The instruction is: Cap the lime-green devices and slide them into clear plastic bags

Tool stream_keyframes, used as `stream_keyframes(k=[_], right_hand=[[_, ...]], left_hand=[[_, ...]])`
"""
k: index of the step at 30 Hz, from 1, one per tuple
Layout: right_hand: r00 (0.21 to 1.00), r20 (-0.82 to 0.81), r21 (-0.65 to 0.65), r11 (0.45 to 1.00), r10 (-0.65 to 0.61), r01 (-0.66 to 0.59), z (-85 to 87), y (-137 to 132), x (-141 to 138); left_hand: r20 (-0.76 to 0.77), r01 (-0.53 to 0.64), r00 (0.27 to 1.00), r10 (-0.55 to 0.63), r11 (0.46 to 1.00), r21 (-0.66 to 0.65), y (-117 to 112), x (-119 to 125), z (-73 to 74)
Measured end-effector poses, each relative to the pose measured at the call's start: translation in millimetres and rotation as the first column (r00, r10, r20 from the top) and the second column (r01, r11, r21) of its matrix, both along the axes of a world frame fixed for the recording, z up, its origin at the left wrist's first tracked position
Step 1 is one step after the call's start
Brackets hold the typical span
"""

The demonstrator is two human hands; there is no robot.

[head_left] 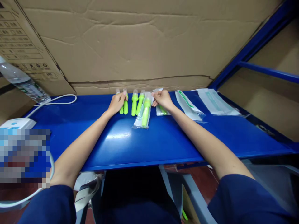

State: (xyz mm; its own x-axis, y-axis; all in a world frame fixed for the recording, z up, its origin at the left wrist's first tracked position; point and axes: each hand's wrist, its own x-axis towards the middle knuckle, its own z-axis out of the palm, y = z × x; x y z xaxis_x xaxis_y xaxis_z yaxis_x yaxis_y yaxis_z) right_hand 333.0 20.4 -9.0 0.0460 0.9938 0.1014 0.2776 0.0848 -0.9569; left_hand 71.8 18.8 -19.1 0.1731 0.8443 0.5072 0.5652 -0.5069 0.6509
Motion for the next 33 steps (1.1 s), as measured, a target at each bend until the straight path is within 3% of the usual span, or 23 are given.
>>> stream_keyframes(k=[7, 11, 13, 15, 17, 19, 23, 26, 30, 33], right_hand=[[0.996, -0.019, -0.035, 0.996, -0.083, 0.082, 1.0, 1, -1], [0.998, -0.025, -0.034, 0.998, -0.055, 0.054, -1.2, 2, 1], [0.999, 0.014, 0.001, 0.999, -0.039, 0.039, -2.2, 0, -1], [0.985, 0.156, 0.111, 0.992, -0.069, 0.052, -2.3, -5, -7], [0.915, 0.379, 0.279, 0.96, -0.139, 0.03, -2.0, -18, -17], [0.792, 0.587, 0.38, 0.921, -0.169, -0.085, -1.9, -35, -31], [0.535, 0.844, 0.218, 0.933, -0.033, -0.287, -2.7, -65, -51], [0.44, 0.898, 0.135, 0.932, 0.028, -0.336, -4.4, -66, -51], [0.447, 0.89, 0.067, 0.945, 0.088, -0.319, -6.9, -44, -34], [0.553, 0.833, 0.17, 0.942, 0.019, -0.289, 1.1, -32, -19]], left_hand=[[-0.009, -0.013, 1.0, 0.013, 1.0, -0.006, 6, -8, -6.4], [0.004, -0.005, 1.0, 0.005, 1.0, 0.003, 8, -12, -8.0], [-0.001, -0.006, 1.0, 0.006, 1.0, 0.008, 7, -12, -7.8], [-0.009, -0.006, 1.0, 0.006, 1.0, 0.01, 7, -12, -7.2], [-0.019, -0.002, 1.0, 0.002, 1.0, 0.01, 6, -11, -6.5], [-0.024, 0.005, 1.0, -0.005, 1.0, 0.006, 6, -12, -5.9], [-0.027, 0.011, 1.0, -0.011, 1.0, 0.006, 6, -12, -6.1], [-0.029, 0.014, 0.999, -0.014, 1.0, 0.007, 6, -12, -6.8], [-0.034, 0.006, 0.999, -0.007, 1.0, -0.008, 6, -13, -7.4], [-0.033, 0.01, 0.999, -0.01, 1.0, -0.006, 5, -13, -8.0]])
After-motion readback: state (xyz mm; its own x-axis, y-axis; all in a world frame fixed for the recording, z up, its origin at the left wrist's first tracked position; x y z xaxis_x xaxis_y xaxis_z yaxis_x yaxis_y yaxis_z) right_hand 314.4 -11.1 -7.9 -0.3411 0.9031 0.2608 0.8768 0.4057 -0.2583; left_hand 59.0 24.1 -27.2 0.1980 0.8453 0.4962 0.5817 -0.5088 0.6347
